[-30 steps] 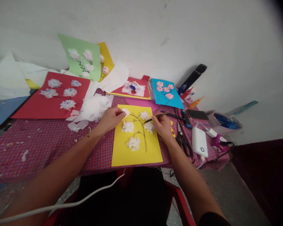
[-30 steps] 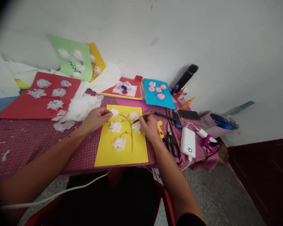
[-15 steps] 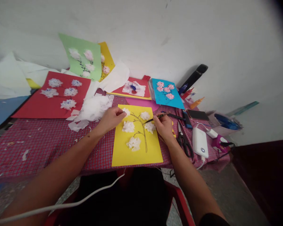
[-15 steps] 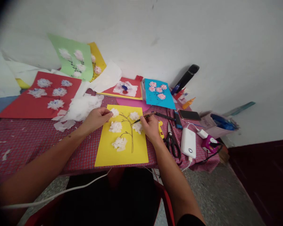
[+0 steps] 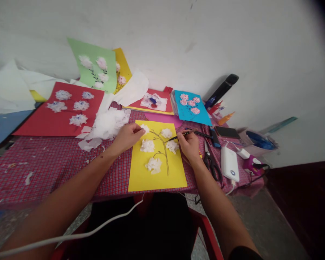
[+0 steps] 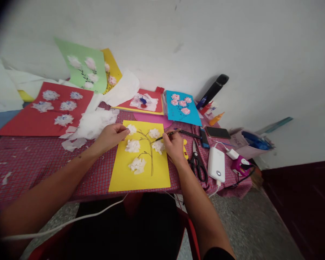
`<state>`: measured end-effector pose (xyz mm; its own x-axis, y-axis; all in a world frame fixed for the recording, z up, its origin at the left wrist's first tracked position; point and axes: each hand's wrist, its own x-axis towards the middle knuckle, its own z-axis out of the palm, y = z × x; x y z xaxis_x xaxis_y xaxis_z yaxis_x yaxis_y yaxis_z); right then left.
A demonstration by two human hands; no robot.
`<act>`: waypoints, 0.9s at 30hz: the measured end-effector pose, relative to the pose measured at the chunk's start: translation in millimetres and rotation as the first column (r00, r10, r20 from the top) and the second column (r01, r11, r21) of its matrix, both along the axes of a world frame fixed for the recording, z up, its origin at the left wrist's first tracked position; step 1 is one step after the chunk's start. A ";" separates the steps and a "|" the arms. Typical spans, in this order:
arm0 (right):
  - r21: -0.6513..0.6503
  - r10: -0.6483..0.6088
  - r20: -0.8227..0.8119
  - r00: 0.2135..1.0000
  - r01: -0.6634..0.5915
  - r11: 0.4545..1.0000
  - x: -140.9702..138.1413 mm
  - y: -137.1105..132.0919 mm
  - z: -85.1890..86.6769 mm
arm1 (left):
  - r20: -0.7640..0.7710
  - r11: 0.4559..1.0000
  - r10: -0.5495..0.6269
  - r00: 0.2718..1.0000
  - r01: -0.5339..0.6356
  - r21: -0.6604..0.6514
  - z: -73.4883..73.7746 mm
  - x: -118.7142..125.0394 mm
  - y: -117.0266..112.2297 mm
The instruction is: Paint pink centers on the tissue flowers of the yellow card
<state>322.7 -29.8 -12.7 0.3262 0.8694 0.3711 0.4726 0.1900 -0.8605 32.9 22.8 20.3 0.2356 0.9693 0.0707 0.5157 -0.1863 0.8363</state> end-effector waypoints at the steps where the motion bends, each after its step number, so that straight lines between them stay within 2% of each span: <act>1: 0.001 0.005 -0.005 1.000 -0.005 1.000 -0.2 0.2 -0.4 | -0.002 1.000 0.002 1.000 -0.002 0.000 0.3 0.1 -0.1; 9: 0.002 0.012 0.072 0.997 -0.012 1.000 -0.5 0.1 -2.6 | -0.006 1.000 0.004 1.000 -0.004 -0.005 2.1 0.5 -0.9; 24: 0.016 0.004 -0.035 0.999 -0.003 1.000 -3.5 -0.9 2.4 | 0.022 1.000 0.000 1.000 0.000 -0.022 1.5 0.7 -0.5; 27: 0.025 -0.001 -0.107 0.994 0.003 1.000 -2.4 -3.8 11.1 | 0.022 1.000 0.007 1.000 -0.006 -0.026 2.5 0.9 -1.2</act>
<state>320.2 -33.6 -1.7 0.3670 0.8594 0.3560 0.3786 0.2116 -0.9011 33.8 21.6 22.8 0.2282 0.9723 0.0505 0.4983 -0.1611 0.8519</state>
